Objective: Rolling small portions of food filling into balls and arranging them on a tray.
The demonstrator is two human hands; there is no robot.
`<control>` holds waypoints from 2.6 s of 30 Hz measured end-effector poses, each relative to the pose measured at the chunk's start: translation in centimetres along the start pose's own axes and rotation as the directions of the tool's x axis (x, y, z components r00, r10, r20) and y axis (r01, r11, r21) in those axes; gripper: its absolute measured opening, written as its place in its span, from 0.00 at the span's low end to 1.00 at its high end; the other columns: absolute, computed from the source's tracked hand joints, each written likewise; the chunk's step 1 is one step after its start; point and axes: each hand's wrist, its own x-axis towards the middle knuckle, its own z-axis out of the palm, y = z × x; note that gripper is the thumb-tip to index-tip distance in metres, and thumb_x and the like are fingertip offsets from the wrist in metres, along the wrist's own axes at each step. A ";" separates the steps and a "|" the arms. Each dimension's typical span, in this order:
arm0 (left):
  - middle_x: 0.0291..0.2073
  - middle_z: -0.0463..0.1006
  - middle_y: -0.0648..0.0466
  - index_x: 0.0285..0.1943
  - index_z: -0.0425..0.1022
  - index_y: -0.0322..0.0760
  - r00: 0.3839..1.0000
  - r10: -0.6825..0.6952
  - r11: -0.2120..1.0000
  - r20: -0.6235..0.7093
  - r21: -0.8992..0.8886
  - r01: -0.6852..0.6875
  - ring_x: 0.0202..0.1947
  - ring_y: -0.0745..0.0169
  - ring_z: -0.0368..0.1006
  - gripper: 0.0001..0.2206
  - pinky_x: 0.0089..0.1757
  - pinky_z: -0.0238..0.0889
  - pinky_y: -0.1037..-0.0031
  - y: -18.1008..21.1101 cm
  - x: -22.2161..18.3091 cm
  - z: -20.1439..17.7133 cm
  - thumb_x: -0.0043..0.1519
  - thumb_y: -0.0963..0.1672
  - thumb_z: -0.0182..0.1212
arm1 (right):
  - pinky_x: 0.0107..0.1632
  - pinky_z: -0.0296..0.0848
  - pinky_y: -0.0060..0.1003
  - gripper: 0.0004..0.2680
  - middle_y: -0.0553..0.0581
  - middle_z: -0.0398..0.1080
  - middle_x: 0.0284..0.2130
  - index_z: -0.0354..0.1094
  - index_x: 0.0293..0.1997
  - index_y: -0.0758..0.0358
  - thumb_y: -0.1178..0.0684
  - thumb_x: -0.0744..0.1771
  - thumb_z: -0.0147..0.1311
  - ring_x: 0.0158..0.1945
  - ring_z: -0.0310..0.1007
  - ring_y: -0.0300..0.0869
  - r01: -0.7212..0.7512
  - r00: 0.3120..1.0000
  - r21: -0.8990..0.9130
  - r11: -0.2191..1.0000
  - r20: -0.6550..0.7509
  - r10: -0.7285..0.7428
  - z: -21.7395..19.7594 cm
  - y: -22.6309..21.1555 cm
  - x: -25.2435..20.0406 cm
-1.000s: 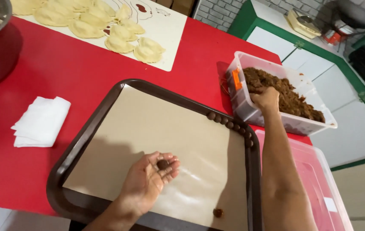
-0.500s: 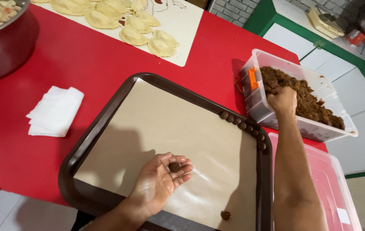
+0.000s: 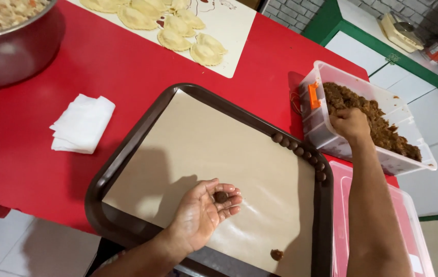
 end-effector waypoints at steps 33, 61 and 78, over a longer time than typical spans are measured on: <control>0.44 0.75 0.42 0.50 0.70 0.36 0.967 -0.179 0.950 0.180 0.289 0.121 0.47 0.44 0.76 0.22 0.51 0.70 0.57 -9.5 12.6 14.4 0.63 0.56 0.56 | 0.26 0.73 0.35 0.06 0.66 0.72 0.23 0.76 0.36 0.72 0.59 0.64 0.55 0.24 0.74 0.43 -0.131 0.991 0.987 0.092 0.127 0.042 -6.1 0.6 -18.3; 0.36 0.80 0.42 0.42 0.79 0.29 0.995 0.098 0.945 -0.006 0.316 -0.091 0.38 0.48 0.80 0.09 0.43 0.75 0.62 2.9 9.3 3.9 0.59 0.42 0.63 | 0.61 0.59 0.61 0.18 0.64 0.65 0.54 0.65 0.57 0.61 0.37 0.70 0.44 0.62 0.63 0.62 0.192 0.941 -0.176 0.966 -0.247 -0.232 3.3 -2.5 -9.3; 0.38 0.79 0.52 0.45 0.76 0.30 0.927 0.365 0.906 -0.082 0.260 -0.334 0.44 0.55 0.79 0.10 0.44 0.76 0.75 16.4 7.4 -6.5 0.67 0.43 0.52 | 0.50 0.59 0.48 0.14 0.59 0.75 0.22 0.69 0.22 0.57 0.38 0.61 0.45 0.27 0.71 0.60 0.054 0.867 -0.189 0.980 -0.478 -0.140 8.0 -0.3 -1.2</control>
